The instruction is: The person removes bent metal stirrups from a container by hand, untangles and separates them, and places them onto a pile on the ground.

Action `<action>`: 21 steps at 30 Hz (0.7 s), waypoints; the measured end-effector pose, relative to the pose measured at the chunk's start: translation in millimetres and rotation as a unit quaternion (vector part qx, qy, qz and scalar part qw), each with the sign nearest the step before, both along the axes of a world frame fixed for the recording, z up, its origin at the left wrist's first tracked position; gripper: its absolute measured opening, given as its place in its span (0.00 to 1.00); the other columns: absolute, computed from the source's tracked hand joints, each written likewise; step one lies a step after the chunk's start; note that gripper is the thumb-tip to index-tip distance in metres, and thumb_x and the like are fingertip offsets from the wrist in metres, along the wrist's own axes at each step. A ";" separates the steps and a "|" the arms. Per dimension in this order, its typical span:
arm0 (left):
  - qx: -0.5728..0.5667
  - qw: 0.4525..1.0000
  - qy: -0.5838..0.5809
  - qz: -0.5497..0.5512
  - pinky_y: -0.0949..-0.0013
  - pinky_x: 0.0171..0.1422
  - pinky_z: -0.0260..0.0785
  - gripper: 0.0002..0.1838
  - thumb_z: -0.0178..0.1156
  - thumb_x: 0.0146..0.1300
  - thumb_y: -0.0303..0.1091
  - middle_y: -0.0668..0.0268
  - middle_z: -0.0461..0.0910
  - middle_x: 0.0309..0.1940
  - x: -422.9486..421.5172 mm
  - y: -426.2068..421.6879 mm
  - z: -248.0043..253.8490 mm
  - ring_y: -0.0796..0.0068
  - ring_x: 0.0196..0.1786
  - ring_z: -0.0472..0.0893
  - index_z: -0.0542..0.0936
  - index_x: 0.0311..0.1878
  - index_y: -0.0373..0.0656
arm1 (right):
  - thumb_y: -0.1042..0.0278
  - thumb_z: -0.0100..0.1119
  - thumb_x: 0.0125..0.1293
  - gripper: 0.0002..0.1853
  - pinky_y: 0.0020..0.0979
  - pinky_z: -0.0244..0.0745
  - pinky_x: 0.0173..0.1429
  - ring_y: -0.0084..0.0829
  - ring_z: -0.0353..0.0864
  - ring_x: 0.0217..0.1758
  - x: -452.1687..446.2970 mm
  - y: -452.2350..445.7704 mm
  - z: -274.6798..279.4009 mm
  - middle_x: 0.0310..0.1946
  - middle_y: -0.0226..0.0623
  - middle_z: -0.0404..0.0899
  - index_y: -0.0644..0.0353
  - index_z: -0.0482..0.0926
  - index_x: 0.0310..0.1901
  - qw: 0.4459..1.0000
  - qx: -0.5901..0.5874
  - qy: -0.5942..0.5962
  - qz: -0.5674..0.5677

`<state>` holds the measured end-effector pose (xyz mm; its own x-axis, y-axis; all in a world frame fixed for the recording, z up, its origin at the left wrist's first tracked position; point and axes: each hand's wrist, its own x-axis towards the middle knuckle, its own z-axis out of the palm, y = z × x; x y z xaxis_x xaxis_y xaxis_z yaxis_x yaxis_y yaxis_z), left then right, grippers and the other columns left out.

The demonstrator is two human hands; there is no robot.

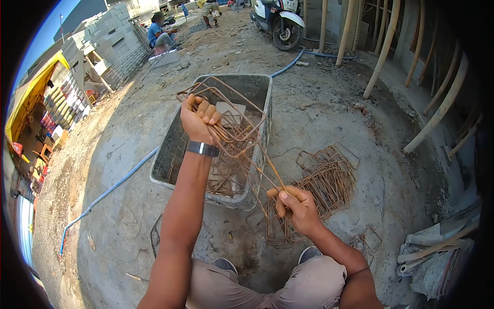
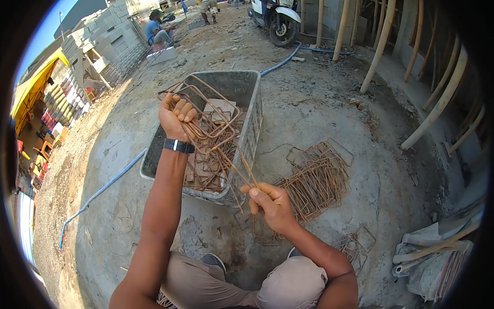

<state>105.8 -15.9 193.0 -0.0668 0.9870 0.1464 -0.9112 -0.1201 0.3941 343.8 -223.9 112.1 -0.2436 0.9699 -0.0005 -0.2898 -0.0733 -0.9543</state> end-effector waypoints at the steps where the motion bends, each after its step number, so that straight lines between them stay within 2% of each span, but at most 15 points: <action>1: 0.003 1.000 0.023 0.013 0.74 0.15 0.57 0.16 0.51 0.76 0.42 0.76 0.59 0.13 5.5 0.3 -2.1 0.81 0.13 0.60 0.72 0.31 0.46 | 0.59 0.53 0.77 0.19 0.24 0.66 0.32 0.17 0.70 0.25 -2.5 1.9 3.3 0.22 0.26 0.75 0.68 0.83 0.53 1.000 -0.009 -0.005 -0.007; 4: 0.011 0.996 0.079 0.046 0.73 0.14 0.54 0.15 0.51 0.76 0.42 0.76 0.59 0.13 15.2 4.0 -7.3 0.81 0.12 0.59 0.72 0.32 0.46 | 0.58 0.51 0.78 0.20 0.22 0.63 0.31 0.17 0.68 0.22 -6.8 3.5 10.3 0.20 0.28 0.73 0.70 0.82 0.52 0.999 -0.020 -0.022 -0.016; 5: 0.045 0.984 0.144 0.091 0.72 0.14 0.54 0.15 0.51 0.76 0.41 0.75 0.59 0.13 14.0 6.0 -7.8 0.81 0.12 0.59 0.72 0.32 0.46 | 0.58 0.51 0.78 0.21 0.23 0.62 0.30 0.17 0.68 0.21 -6.2 1.3 9.8 0.19 0.28 0.73 0.71 0.82 0.52 0.999 -0.016 -0.027 -0.011; 7: 0.112 0.940 0.270 0.179 0.72 0.14 0.52 0.14 0.52 0.75 0.41 0.74 0.59 0.13 1.9 15.0 -11.3 0.80 0.12 0.58 0.72 0.32 0.45 | 0.59 0.51 0.78 0.20 0.23 0.61 0.28 0.17 0.66 0.20 1.3 -6.6 4.7 0.18 0.28 0.72 0.71 0.82 0.51 0.999 -0.027 -0.027 -0.016; 8: 0.122 0.870 0.391 0.274 0.72 0.14 0.52 0.14 0.52 0.75 0.39 0.73 0.59 0.12 -18.9 24.0 -14.7 0.80 0.11 0.58 0.71 0.32 0.45 | 0.60 0.50 0.78 0.20 0.22 0.61 0.28 0.18 0.66 0.19 14.1 -16.1 -2.1 0.17 0.28 0.72 0.71 0.82 0.50 0.999 -0.042 -0.022 -0.026; 10: 0.088 0.913 0.299 0.261 0.73 0.15 0.51 0.13 0.55 0.73 0.39 0.74 0.59 0.12 -53.6 14.7 -0.1 0.81 0.11 0.58 0.70 0.31 0.46 | 0.62 0.50 0.78 0.19 0.22 0.60 0.26 0.18 0.65 0.17 41.3 -21.4 -10.2 0.15 0.28 0.71 0.72 0.82 0.49 0.996 -0.065 -0.012 -0.052; 12: 0.039 0.956 0.157 0.245 0.73 0.15 0.53 0.13 0.54 0.75 0.39 0.75 0.57 0.13 -77.7 14.8 3.8 0.82 0.12 0.58 0.71 0.33 0.47 | 0.62 0.49 0.77 0.19 0.22 0.58 0.23 0.18 0.63 0.16 53.0 -13.9 -8.5 0.15 0.29 0.71 0.72 0.82 0.49 0.991 -0.072 0.065 -0.094; 13: 0.019 0.953 0.180 0.242 0.73 0.15 0.53 0.13 0.53 0.75 0.40 0.76 0.57 0.13 -80.1 5.4 -3.0 0.82 0.12 0.58 0.71 0.33 0.47 | 0.61 0.49 0.77 0.19 0.22 0.57 0.22 0.18 0.62 0.15 57.1 -15.7 -7.4 0.15 0.30 0.71 0.73 0.82 0.49 0.985 -0.081 0.098 -0.116; 14: 0.016 0.951 0.195 0.238 0.74 0.15 0.53 0.13 0.53 0.75 0.40 0.76 0.57 0.13 -77.2 5.0 -0.6 0.83 0.12 0.58 0.71 0.33 0.47 | 0.60 0.47 0.78 0.21 0.22 0.53 0.18 0.17 0.56 0.12 56.1 -12.4 -3.7 0.12 0.30 0.68 0.74 0.80 0.49 0.980 -0.095 0.089 -0.148; 17: 0.013 0.957 0.227 0.179 0.76 0.15 0.53 0.13 0.54 0.77 0.41 0.78 0.56 0.13 -57.7 -2.3 2.9 0.85 0.12 0.57 0.73 0.35 0.47 | 0.61 0.45 0.78 0.21 0.22 0.52 0.17 0.18 0.58 0.13 56.4 -5.4 -9.6 0.14 0.31 0.71 0.73 0.81 0.50 0.978 -0.048 0.139 -0.151; 19: 0.011 0.956 0.263 0.132 0.77 0.15 0.53 0.13 0.55 0.77 0.41 0.79 0.56 0.13 -40.8 -11.6 6.4 0.86 0.12 0.57 0.74 0.35 0.47 | 0.60 0.43 0.79 0.22 0.22 0.54 0.19 0.19 0.57 0.12 58.8 -3.1 -16.0 0.13 0.31 0.69 0.73 0.81 0.50 0.972 -0.032 0.180 -0.146; 20: 0.017 0.958 0.266 0.109 0.75 0.15 0.55 0.11 0.60 0.74 0.39 0.78 0.60 0.12 -34.0 -15.5 7.2 0.84 0.11 0.61 0.75 0.35 0.46 | 0.59 0.43 0.79 0.23 0.23 0.55 0.20 0.19 0.58 0.12 61.2 -1.4 -23.0 0.12 0.31 0.69 0.73 0.81 0.51 0.968 -0.017 0.210 -0.138; 21: 0.013 0.954 0.284 0.098 0.75 0.15 0.55 0.11 0.61 0.73 0.39 0.78 0.61 0.12 -23.4 -20.9 10.7 0.84 0.11 0.61 0.76 0.35 0.46 | 0.59 0.42 0.79 0.23 0.23 0.55 0.21 0.20 0.58 0.12 63.3 -0.3 -26.5 0.12 0.30 0.69 0.73 0.81 0.51 0.962 -0.003 0.239 -0.131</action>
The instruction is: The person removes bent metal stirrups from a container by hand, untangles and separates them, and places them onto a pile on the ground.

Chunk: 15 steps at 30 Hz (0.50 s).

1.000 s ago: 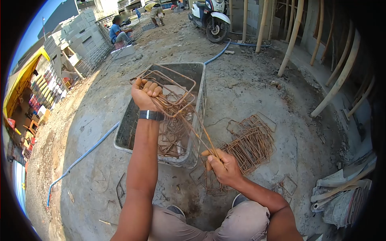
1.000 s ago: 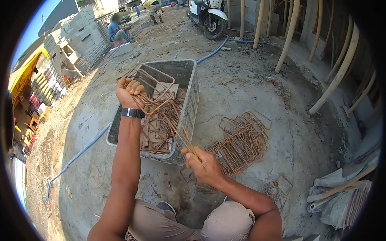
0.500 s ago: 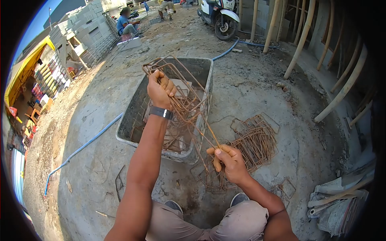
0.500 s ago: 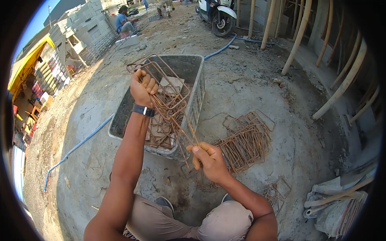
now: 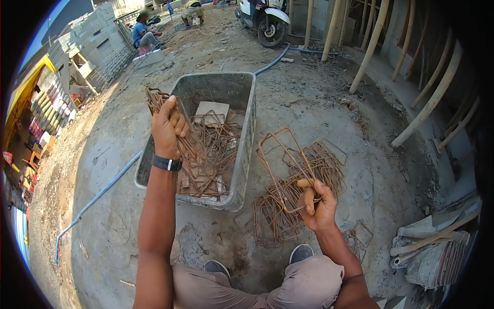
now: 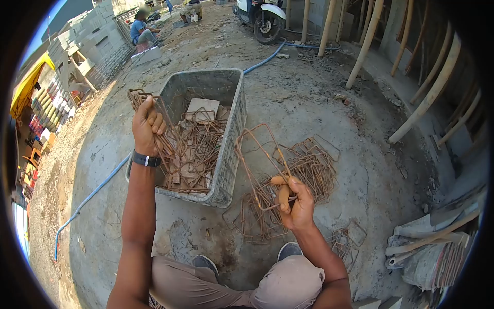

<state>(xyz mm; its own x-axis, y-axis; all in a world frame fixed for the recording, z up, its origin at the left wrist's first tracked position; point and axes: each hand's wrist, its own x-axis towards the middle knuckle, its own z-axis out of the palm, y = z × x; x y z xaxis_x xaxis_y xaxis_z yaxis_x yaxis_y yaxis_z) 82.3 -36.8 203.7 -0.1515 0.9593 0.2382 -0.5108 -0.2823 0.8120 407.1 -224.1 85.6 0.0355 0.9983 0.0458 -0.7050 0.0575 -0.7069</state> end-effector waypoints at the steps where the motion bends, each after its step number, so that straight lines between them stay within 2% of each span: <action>1: -0.010 1.000 0.017 -0.009 0.75 0.15 0.55 0.10 0.62 0.73 0.39 0.78 0.61 0.12 12.2 -7.5 4.2 0.84 0.11 0.61 0.76 0.36 0.46 | 0.58 0.41 0.80 0.24 0.24 0.55 0.21 0.20 0.57 0.12 1.2 -0.3 0.7 0.11 0.30 0.68 0.73 0.81 0.51 1.000 0.021 0.013 0.002; 2: -0.020 0.999 0.032 -0.018 0.76 0.15 0.55 0.10 0.63 0.73 0.39 0.78 0.61 0.13 21.4 -12.8 5.0 0.85 0.11 0.61 0.77 0.36 0.46 | 0.57 0.41 0.80 0.25 0.25 0.55 0.22 0.20 0.56 0.12 3.1 -0.8 2.6 0.11 0.29 0.67 0.73 0.81 0.51 0.999 0.041 0.024 0.005; 3: -0.004 0.998 0.036 -0.044 0.77 0.15 0.54 0.10 0.66 0.71 0.39 0.77 0.66 0.16 27.3 -12.2 -0.5 0.86 0.11 0.62 0.78 0.39 0.45 | 0.56 0.40 0.81 0.25 0.26 0.55 0.22 0.20 0.55 0.12 6.1 -0.4 5.1 0.10 0.29 0.66 0.73 0.81 0.51 0.997 0.063 0.034 0.008; 6: -0.066 0.990 0.102 -0.064 0.80 0.14 0.55 0.11 0.64 0.73 0.40 0.77 0.69 0.20 65.2 -30.5 5.6 0.89 0.14 0.64 0.78 0.41 0.43 | 0.54 0.39 0.81 0.27 0.27 0.54 0.23 0.21 0.53 0.13 20.6 -1.8 6.9 0.10 0.27 0.64 0.72 0.81 0.52 0.991 0.083 0.101 0.018; 7: -0.065 0.984 0.131 -0.097 0.81 0.14 0.56 0.12 0.65 0.72 0.41 0.73 0.78 0.28 71.1 -27.8 -4.9 0.90 0.14 0.64 0.79 0.45 0.42 | 0.54 0.38 0.81 0.27 0.28 0.53 0.24 0.21 0.53 0.13 25.8 -2.1 8.8 0.10 0.27 0.63 0.72 0.81 0.53 0.988 0.087 0.122 0.025; 10: -0.085 0.965 0.164 -0.185 0.82 0.15 0.56 0.14 0.65 0.72 0.41 0.66 0.86 0.38 105.3 -40.2 -14.5 0.90 0.14 0.63 0.79 0.50 0.41 | 0.53 0.38 0.82 0.27 0.28 0.53 0.25 0.22 0.53 0.13 36.2 -6.8 12.8 0.10 0.28 0.63 0.71 0.81 0.54 0.978 0.097 0.178 0.039; 11: -0.086 0.957 0.190 -0.203 0.82 0.15 0.57 0.15 0.64 0.73 0.42 0.59 0.88 0.47 115.3 -42.2 -21.6 0.91 0.14 0.64 0.79 0.53 0.41 | 0.53 0.38 0.82 0.27 0.28 0.54 0.25 0.22 0.54 0.13 37.6 -6.9 13.9 0.10 0.28 0.63 0.71 0.81 0.54 0.975 0.100 0.192 0.044; 13: -0.085 0.943 0.201 -0.253 0.82 0.15 0.56 0.16 0.62 0.74 0.43 0.58 0.87 0.49 133.3 -46.8 -33.5 0.91 0.14 0.64 0.79 0.53 0.40 | 0.53 0.37 0.82 0.28 0.28 0.55 0.25 0.22 0.55 0.14 39.2 -7.6 13.8 0.10 0.28 0.64 0.70 0.81 0.54 0.970 0.100 0.215 0.048; 15: -0.084 0.937 0.165 -0.297 0.82 0.14 0.56 0.16 0.56 0.78 0.44 0.63 0.87 0.44 152.2 -53.8 -43.2 0.91 0.15 0.64 0.79 0.54 0.39 | 0.53 0.37 0.82 0.27 0.29 0.55 0.25 0.22 0.55 0.14 38.8 -8.7 10.0 0.10 0.28 0.64 0.70 0.81 0.54 0.974 0.094 0.200 0.042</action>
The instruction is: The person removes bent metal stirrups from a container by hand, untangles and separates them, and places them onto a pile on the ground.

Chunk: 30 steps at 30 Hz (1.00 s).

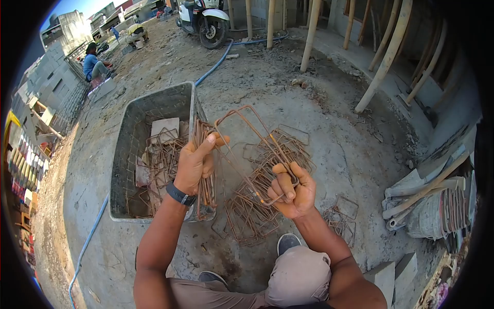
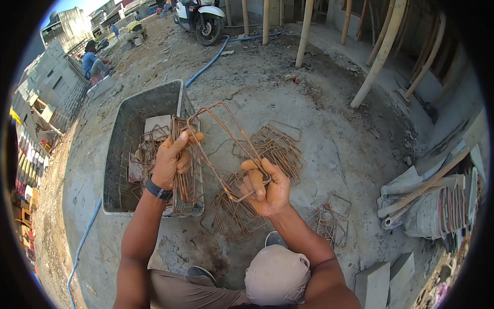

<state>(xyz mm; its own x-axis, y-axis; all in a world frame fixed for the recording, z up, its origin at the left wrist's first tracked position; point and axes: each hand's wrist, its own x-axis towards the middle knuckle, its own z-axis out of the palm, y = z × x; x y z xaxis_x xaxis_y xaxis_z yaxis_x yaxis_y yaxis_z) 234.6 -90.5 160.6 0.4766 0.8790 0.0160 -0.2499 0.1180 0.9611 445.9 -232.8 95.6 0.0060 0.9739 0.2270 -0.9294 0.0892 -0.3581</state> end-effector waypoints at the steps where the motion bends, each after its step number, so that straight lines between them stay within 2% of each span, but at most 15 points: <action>1: -0.017 0.999 -0.022 -0.017 0.82 0.14 0.55 0.16 0.56 0.78 0.44 0.65 0.86 0.42 4.5 0.2 -6.7 0.91 0.15 0.64 0.79 0.54 0.40 | 0.53 0.38 0.82 0.27 0.29 0.55 0.25 0.22 0.55 0.14 1.3 0.4 -2.6 0.11 0.28 0.64 0.70 0.81 0.54 1.000 -0.002 -0.009 0.002; 3: -0.049 0.996 -0.069 -0.039 0.81 0.14 0.55 0.16 0.54 0.79 0.44 0.68 0.84 0.37 8.0 3.3 -12.4 0.91 0.14 0.63 0.79 0.54 0.40 | 0.53 0.39 0.81 0.27 0.29 0.61 0.27 0.24 0.62 0.15 4.0 -0.4 -5.0 0.15 0.32 0.73 0.70 0.81 0.54 0.996 -0.044 -0.065 -0.031; 4: -0.063 0.997 -0.047 0.008 0.78 0.15 0.54 0.14 0.58 0.77 0.46 0.73 0.77 0.27 15.9 -5.6 -4.2 0.88 0.13 0.63 0.79 0.43 0.44 | 0.52 0.38 0.81 0.27 0.29 0.63 0.28 0.25 0.64 0.16 2.5 -2.7 -1.5 0.17 0.32 0.74 0.70 0.81 0.54 0.987 -0.093 -0.111 -0.063; 5: -0.044 0.998 -0.040 -0.001 0.78 0.15 0.54 0.14 0.57 0.77 0.46 0.73 0.77 0.27 16.1 -3.3 -9.0 0.88 0.13 0.63 0.78 0.42 0.44 | 0.52 0.38 0.81 0.28 0.29 0.65 0.29 0.25 0.66 0.17 2.3 -3.9 -0.2 0.19 0.33 0.76 0.69 0.81 0.54 0.973 -0.142 -0.158 -0.092; 6: -0.026 0.999 -0.033 -0.010 0.78 0.15 0.54 0.14 0.57 0.77 0.46 0.73 0.77 0.28 15.6 -0.9 -13.6 0.88 0.13 0.63 0.78 0.42 0.45 | 0.53 0.43 0.80 0.25 0.30 0.73 0.36 0.27 0.75 0.25 6.1 -1.4 -2.1 0.29 0.37 0.83 0.69 0.81 0.55 0.985 -0.099 -0.125 -0.071; 9: -0.007 0.999 -0.033 0.012 0.80 0.15 0.55 0.14 0.55 0.79 0.45 0.74 0.75 0.27 17.9 -2.4 -15.9 0.89 0.13 0.63 0.76 0.41 0.46 | 0.56 0.50 0.78 0.22 0.30 0.75 0.42 0.26 0.79 0.33 0.3 -0.6 -1.3 0.35 0.35 0.84 0.68 0.82 0.56 0.929 -0.183 -0.254 -0.196; 12: 0.004 0.998 -0.016 0.055 0.81 0.15 0.55 0.13 0.56 0.78 0.45 0.74 0.74 0.25 13.5 -0.5 -14.5 0.90 0.13 0.62 0.75 0.41 0.46 | 0.58 0.56 0.77 0.19 0.28 0.75 0.47 0.24 0.79 0.37 2.6 -3.3 -6.6 0.37 0.32 0.82 0.66 0.84 0.55 0.895 -0.154 -0.371 -0.193; 13: 0.011 0.997 -0.007 0.071 0.80 0.15 0.55 0.13 0.57 0.78 0.45 0.75 0.73 0.25 9.2 1.6 -14.9 0.90 0.13 0.62 0.75 0.41 0.46 | 0.58 0.56 0.77 0.18 0.28 0.75 0.46 0.23 0.79 0.37 4.5 -4.4 -6.4 0.36 0.31 0.81 0.66 0.84 0.54 0.867 -0.149 -0.424 -0.215; 15: 0.042 0.996 0.009 0.079 0.79 0.23 0.56 0.12 0.61 0.76 0.43 0.75 0.73 0.26 3.6 3.7 -17.9 0.88 0.20 0.65 0.76 0.41 0.45 | 0.58 0.56 0.78 0.18 0.27 0.74 0.46 0.22 0.78 0.36 8.9 -2.4 -4.0 0.34 0.29 0.79 0.65 0.85 0.53 0.802 -0.125 -0.526 -0.256; 16: 0.057 0.995 0.017 0.085 0.78 0.27 0.57 0.12 0.62 0.75 0.42 0.76 0.73 0.27 1.1 3.5 -18.5 0.88 0.24 0.67 0.77 0.41 0.44 | 0.58 0.56 0.78 0.18 0.25 0.73 0.41 0.20 0.77 0.33 8.5 -0.6 -8.1 0.31 0.29 0.78 0.66 0.85 0.51 0.796 -0.114 -0.527 -0.276; 19: 0.046 0.996 0.042 0.064 0.78 0.34 0.58 0.11 0.64 0.73 0.41 0.77 0.71 0.26 -4.1 2.3 -18.4 0.87 0.30 0.68 0.77 0.40 0.44 | 0.55 0.55 0.79 0.20 0.24 0.70 0.34 0.18 0.73 0.28 9.8 -0.3 -15.7 0.28 0.27 0.76 0.67 0.85 0.49 0.847 -0.165 -0.447 -0.237; 20: 0.053 0.993 0.074 0.077 0.78 0.27 0.56 0.13 0.64 0.73 0.43 0.77 0.71 0.24 -5.4 3.8 -20.5 0.87 0.24 0.67 0.77 0.37 0.45 | 0.54 0.54 0.80 0.20 0.22 0.70 0.31 0.19 0.74 0.25 11.8 3.2 -22.6 0.27 0.28 0.77 0.66 0.84 0.50 0.837 -0.150 -0.459 -0.258; 24: -0.045 0.996 0.033 0.069 0.76 0.14 0.47 0.16 0.61 0.74 0.48 0.75 0.75 0.24 -18.6 14.6 -39.8 0.86 0.12 0.61 0.76 0.36 0.46 | 0.52 0.52 0.80 0.21 0.23 0.70 0.27 0.19 0.77 0.25 26.2 5.7 -55.4 0.28 0.27 0.78 0.64 0.82 0.53 0.851 -0.209 -0.414 -0.247; 27: -0.088 0.993 -0.024 0.070 0.77 0.15 0.53 0.16 0.59 0.76 0.48 0.73 0.77 0.26 -17.8 11.5 -35.0 0.87 0.13 0.64 0.78 0.40 0.45 | 0.52 0.53 0.80 0.20 0.24 0.70 0.25 0.19 0.79 0.25 36.0 0.7 -90.9 0.28 0.27 0.78 0.63 0.83 0.52 0.820 -0.297 -0.442 -0.210; 30: -0.077 0.996 -0.013 0.051 0.78 0.16 0.55 0.16 0.57 0.77 0.48 0.70 0.80 0.29 -21.3 11.4 -38.3 0.87 0.14 0.66 0.78 0.44 0.43 | 0.53 0.54 0.79 0.19 0.25 0.70 0.23 0.19 0.80 0.24 40.7 -12.0 -140.6 0.27 0.27 0.79 0.62 0.84 0.50 0.778 -0.371 -0.483 -0.156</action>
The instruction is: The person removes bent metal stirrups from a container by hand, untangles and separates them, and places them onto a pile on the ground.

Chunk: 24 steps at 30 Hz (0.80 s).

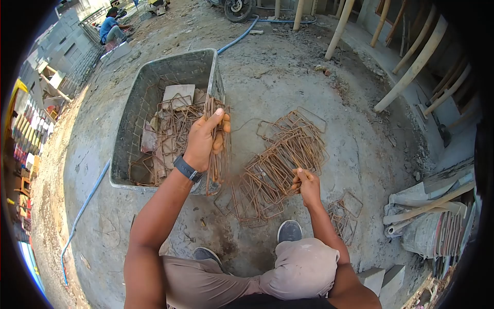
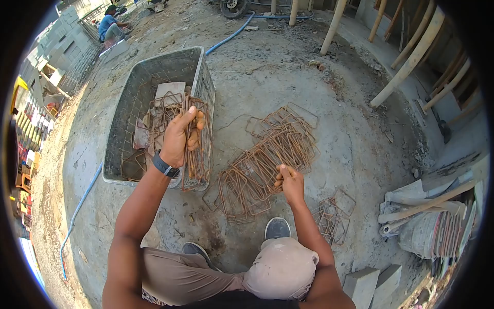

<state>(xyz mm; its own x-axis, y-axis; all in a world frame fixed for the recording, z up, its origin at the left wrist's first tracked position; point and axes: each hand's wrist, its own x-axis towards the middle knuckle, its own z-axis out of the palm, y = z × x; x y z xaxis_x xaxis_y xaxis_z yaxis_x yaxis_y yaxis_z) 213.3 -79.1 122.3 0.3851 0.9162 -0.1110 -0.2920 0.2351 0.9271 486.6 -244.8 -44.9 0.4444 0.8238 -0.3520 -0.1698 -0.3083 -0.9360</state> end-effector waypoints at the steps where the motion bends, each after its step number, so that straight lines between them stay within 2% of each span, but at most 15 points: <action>1: 0.006 1.000 0.008 -0.004 0.78 0.16 0.55 0.16 0.57 0.77 0.48 0.70 0.81 0.29 0.5 -0.4 -0.1 0.87 0.14 0.66 0.78 0.44 0.43 | 0.53 0.54 0.79 0.19 0.25 0.70 0.23 0.19 0.80 0.24 -0.5 -5.5 -11.2 0.27 0.27 0.79 0.62 0.85 0.50 0.999 -0.031 -0.008 0.004; 5: 0.010 1.000 0.025 -0.004 0.79 0.16 0.56 0.16 0.57 0.77 0.47 0.70 0.81 0.30 3.4 -3.6 1.3 0.87 0.15 0.66 0.79 0.45 0.42 | 0.54 0.54 0.79 0.19 0.26 0.70 0.22 0.20 0.79 0.21 3.0 -21.8 -35.3 0.25 0.26 0.79 0.63 0.85 0.50 0.998 -0.038 0.040 0.005; 8: 0.002 0.999 0.032 -0.015 0.80 0.16 0.57 0.16 0.55 0.78 0.46 0.71 0.80 0.31 7.9 -5.7 1.5 0.88 0.15 0.66 0.79 0.47 0.41 | 0.54 0.56 0.78 0.19 0.25 0.68 0.22 0.20 0.77 0.20 12.2 -18.9 -41.1 0.23 0.26 0.77 0.63 0.85 0.48 0.998 -0.001 0.065 0.010; 11: -0.005 0.999 0.035 -0.024 0.80 0.16 0.57 0.16 0.55 0.78 0.46 0.71 0.81 0.31 10.3 -5.9 0.6 0.88 0.15 0.66 0.79 0.47 0.41 | 0.54 0.58 0.77 0.18 0.24 0.66 0.24 0.17 0.74 0.22 31.7 -12.4 -14.9 0.19 0.25 0.74 0.62 0.87 0.45 0.998 -0.001 0.005 0.066; 12: -0.006 0.999 0.034 -0.028 0.80 0.16 0.57 0.16 0.55 0.78 0.46 0.71 0.81 0.31 9.3 -5.3 -1.4 0.88 0.15 0.66 0.79 0.47 0.41 | 0.49 0.61 0.74 0.22 0.28 0.68 0.27 0.19 0.75 0.23 39.7 -9.4 -3.2 0.15 0.26 0.73 0.63 0.89 0.37 0.994 -0.017 -0.069 0.087; 13: -0.007 0.999 0.031 -0.033 0.81 0.16 0.57 0.16 0.55 0.79 0.46 0.71 0.81 0.31 8.2 -5.0 -2.0 0.89 0.15 0.66 0.79 0.47 0.41 | 0.47 0.61 0.73 0.24 0.30 0.69 0.29 0.21 0.76 0.24 45.8 -6.0 11.3 0.16 0.28 0.74 0.63 0.89 0.35 0.983 -0.022 -0.132 0.129; 15: -0.022 0.998 0.021 -0.047 0.81 0.15 0.57 0.18 0.53 0.79 0.47 0.72 0.80 0.29 4.9 -2.9 -1.0 0.89 0.14 0.65 0.79 0.47 0.41 | 0.42 0.62 0.70 0.28 0.34 0.72 0.33 0.24 0.78 0.26 54.1 3.8 39.5 0.17 0.32 0.78 0.64 0.88 0.31 0.942 -0.029 -0.258 0.210; 16: -0.025 0.998 0.021 -0.055 0.81 0.15 0.57 0.18 0.52 0.80 0.48 0.73 0.80 0.28 2.0 -0.2 -2.2 0.89 0.13 0.65 0.79 0.46 0.41 | 0.35 0.63 0.66 0.32 0.42 0.75 0.38 0.35 0.83 0.28 52.7 9.9 49.3 0.21 0.42 0.82 0.64 0.88 0.28 0.927 -0.043 -0.277 0.247; 19: -0.034 0.996 0.006 -0.085 0.81 0.15 0.57 0.20 0.50 0.81 0.49 0.74 0.79 0.26 -3.0 4.1 -7.5 0.89 0.12 0.65 0.79 0.46 0.41 | 0.32 0.65 0.62 0.33 0.46 0.77 0.41 0.45 0.85 0.33 31.9 50.7 78.7 0.24 0.47 0.84 0.64 0.89 0.30 0.770 -0.144 -0.433 0.446; 20: -0.038 0.995 -0.001 -0.096 0.81 0.15 0.57 0.20 0.49 0.81 0.50 0.74 0.79 0.25 -3.2 4.9 -9.5 0.89 0.12 0.65 0.79 0.45 0.42 | 0.28 0.66 0.59 0.35 0.48 0.78 0.44 0.50 0.85 0.35 21.2 64.1 77.6 0.25 0.49 0.84 0.63 0.89 0.31 0.720 -0.135 -0.490 0.472; 22: -0.050 0.993 -0.028 -0.103 0.81 0.15 0.57 0.21 0.48 0.81 0.51 0.75 0.78 0.25 -1.7 4.5 -14.5 0.89 0.12 0.66 0.79 0.45 0.42 | 0.30 0.69 0.57 0.35 0.49 0.79 0.48 0.48 0.86 0.40 3.3 101.3 86.1 0.33 0.47 0.86 0.62 0.88 0.42 0.644 -0.118 -0.563 0.504; 24: -0.058 0.992 -0.039 -0.109 0.81 0.16 0.58 0.21 0.49 0.81 0.51 0.74 0.79 0.25 -2.2 3.2 -16.5 0.89 0.12 0.66 0.79 0.45 0.42 | 0.34 0.70 0.59 0.34 0.46 0.78 0.49 0.47 0.86 0.43 -5.2 115.9 69.4 0.37 0.45 0.86 0.60 0.86 0.50 0.666 0.120 -0.660 0.326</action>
